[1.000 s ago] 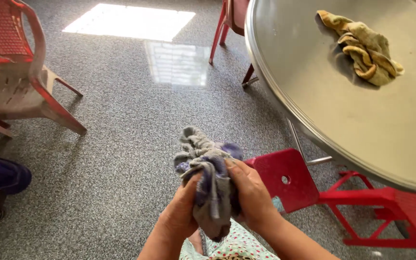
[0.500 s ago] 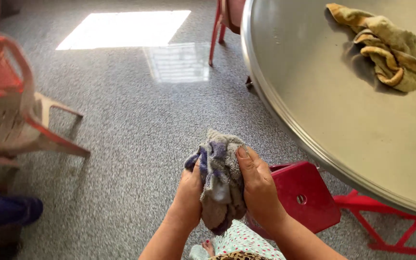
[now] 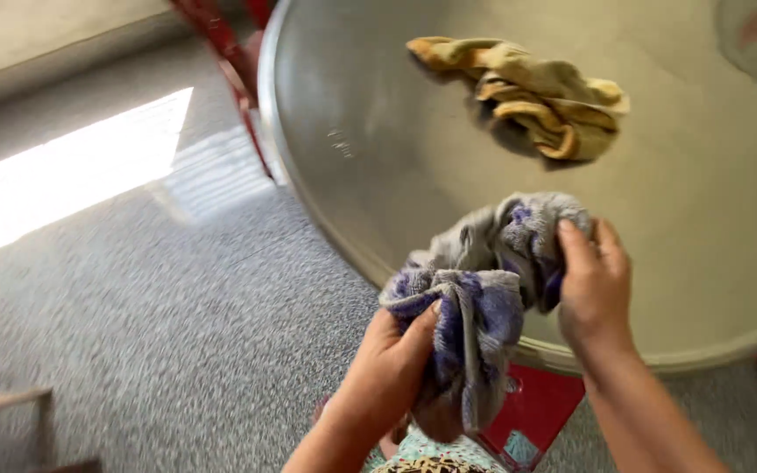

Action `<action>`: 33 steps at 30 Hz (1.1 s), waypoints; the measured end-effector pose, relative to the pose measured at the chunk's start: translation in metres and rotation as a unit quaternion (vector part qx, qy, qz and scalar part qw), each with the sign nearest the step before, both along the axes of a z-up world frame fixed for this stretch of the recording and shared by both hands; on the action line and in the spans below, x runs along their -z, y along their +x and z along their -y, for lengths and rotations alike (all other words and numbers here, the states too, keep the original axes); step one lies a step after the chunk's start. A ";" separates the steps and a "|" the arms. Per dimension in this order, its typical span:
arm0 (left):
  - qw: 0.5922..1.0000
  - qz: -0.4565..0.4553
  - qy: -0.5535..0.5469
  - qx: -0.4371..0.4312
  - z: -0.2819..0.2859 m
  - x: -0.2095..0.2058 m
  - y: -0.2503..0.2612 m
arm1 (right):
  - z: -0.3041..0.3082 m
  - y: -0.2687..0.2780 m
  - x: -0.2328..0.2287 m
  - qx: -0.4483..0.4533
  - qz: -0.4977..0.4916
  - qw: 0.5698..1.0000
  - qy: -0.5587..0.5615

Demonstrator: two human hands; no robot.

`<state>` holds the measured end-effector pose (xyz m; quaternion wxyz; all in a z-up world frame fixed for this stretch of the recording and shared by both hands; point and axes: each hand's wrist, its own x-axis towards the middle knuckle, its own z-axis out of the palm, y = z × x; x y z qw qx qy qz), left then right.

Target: Wiping a large metal table with a cloth.

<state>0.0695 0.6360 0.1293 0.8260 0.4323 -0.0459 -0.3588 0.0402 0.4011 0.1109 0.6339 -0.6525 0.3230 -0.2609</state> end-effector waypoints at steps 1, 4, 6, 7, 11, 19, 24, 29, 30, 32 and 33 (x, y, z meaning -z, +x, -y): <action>0.999 0.024 0.025 0.041 0.007 -0.003 0.016 | 0.016 -0.006 -0.001 -0.003 0.040 0.999 -0.020; 0.986 0.100 0.101 0.089 0.023 -0.001 0.067 | 0.058 -0.022 -0.003 0.024 0.090 0.994 -0.060; 0.974 0.140 0.153 0.093 0.026 0.008 0.102 | 0.077 -0.034 0.013 0.052 0.089 0.992 -0.075; 0.980 0.131 0.135 0.066 0.027 0.015 0.118 | 0.086 -0.039 0.029 0.061 0.100 0.993 -0.026; 0.925 0.243 0.277 0.089 0.035 0.047 0.175 | 0.074 -0.007 0.077 -0.095 -0.206 0.960 -0.162; 0.680 0.651 0.262 0.212 0.034 0.104 0.224 | -0.055 0.088 0.139 -0.062 -0.435 0.748 -0.497; 0.651 0.669 0.314 0.172 0.019 0.117 0.312 | -0.080 0.173 0.148 -0.069 -0.370 0.768 -0.519; 0.635 0.658 0.392 0.102 0.013 0.121 0.413 | -0.090 0.276 0.147 -0.185 -0.087 0.826 -0.525; 0.637 0.654 0.395 0.102 0.015 0.124 0.429 | -0.086 0.298 0.148 -0.190 -0.088 0.826 -0.523; 0.612 0.639 0.460 0.082 0.022 0.129 0.461 | -0.074 0.340 0.149 -0.203 -0.080 0.821 -0.527; 0.612 0.638 0.459 0.082 0.026 0.132 0.469 | -0.070 0.351 0.148 -0.203 -0.081 0.821 -0.527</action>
